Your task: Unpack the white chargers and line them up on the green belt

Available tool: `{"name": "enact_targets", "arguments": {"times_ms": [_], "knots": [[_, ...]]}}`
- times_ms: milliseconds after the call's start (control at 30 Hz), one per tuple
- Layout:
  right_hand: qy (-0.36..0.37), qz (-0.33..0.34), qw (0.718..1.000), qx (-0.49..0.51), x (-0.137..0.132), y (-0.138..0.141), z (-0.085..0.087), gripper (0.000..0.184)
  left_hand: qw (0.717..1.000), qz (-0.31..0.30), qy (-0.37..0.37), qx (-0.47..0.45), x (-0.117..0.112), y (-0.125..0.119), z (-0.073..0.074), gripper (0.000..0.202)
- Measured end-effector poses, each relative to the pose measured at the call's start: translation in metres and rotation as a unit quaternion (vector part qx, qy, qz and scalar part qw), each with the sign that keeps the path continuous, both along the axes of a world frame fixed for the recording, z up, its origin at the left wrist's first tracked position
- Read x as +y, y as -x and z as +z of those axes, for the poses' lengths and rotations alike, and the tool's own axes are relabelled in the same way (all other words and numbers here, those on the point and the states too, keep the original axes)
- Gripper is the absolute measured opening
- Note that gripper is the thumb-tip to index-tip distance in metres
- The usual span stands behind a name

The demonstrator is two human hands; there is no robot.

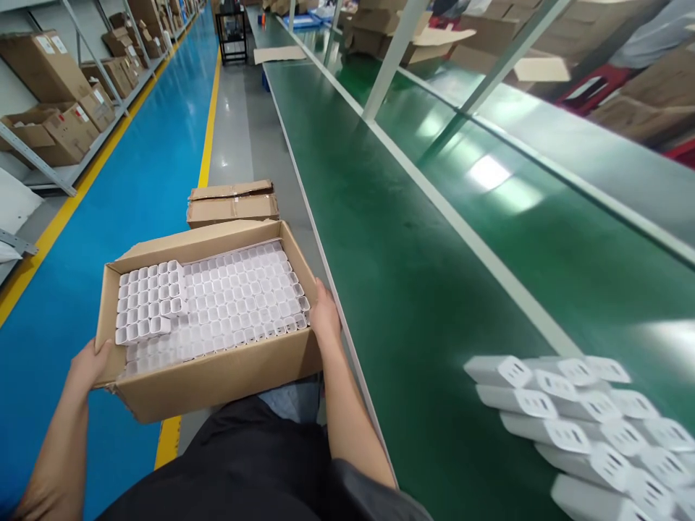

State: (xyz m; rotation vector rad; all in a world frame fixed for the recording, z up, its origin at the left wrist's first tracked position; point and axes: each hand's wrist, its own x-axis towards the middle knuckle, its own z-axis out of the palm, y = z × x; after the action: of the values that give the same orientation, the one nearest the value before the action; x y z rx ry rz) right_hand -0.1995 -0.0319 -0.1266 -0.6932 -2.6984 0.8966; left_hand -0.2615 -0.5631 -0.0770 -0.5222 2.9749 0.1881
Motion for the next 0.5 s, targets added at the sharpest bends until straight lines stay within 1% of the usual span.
{"name": "enact_targets", "arguments": {"times_ms": [167,300,400,500], "knots": [[0.027,-0.027,0.999,-0.014,-0.003,-0.001,0.005,0.067,1.000,-0.017,0.023,-0.005,0.016,0.014,0.018,0.038],[0.028,-0.059,0.997,-0.051,-0.005,-0.005,0.009,0.063,0.999,-0.038,0.028,-0.012,0.030,0.036,0.028,0.038],[0.010,-0.074,0.994,-0.078,-0.010,-0.010,0.011,0.063,0.998,-0.051,0.023,-0.019,0.035,0.059,0.028,0.041],[-0.015,-0.088,0.991,-0.096,-0.018,-0.016,0.013,0.064,0.998,-0.057,0.013,-0.026,0.033,0.082,0.024,0.043]]}}
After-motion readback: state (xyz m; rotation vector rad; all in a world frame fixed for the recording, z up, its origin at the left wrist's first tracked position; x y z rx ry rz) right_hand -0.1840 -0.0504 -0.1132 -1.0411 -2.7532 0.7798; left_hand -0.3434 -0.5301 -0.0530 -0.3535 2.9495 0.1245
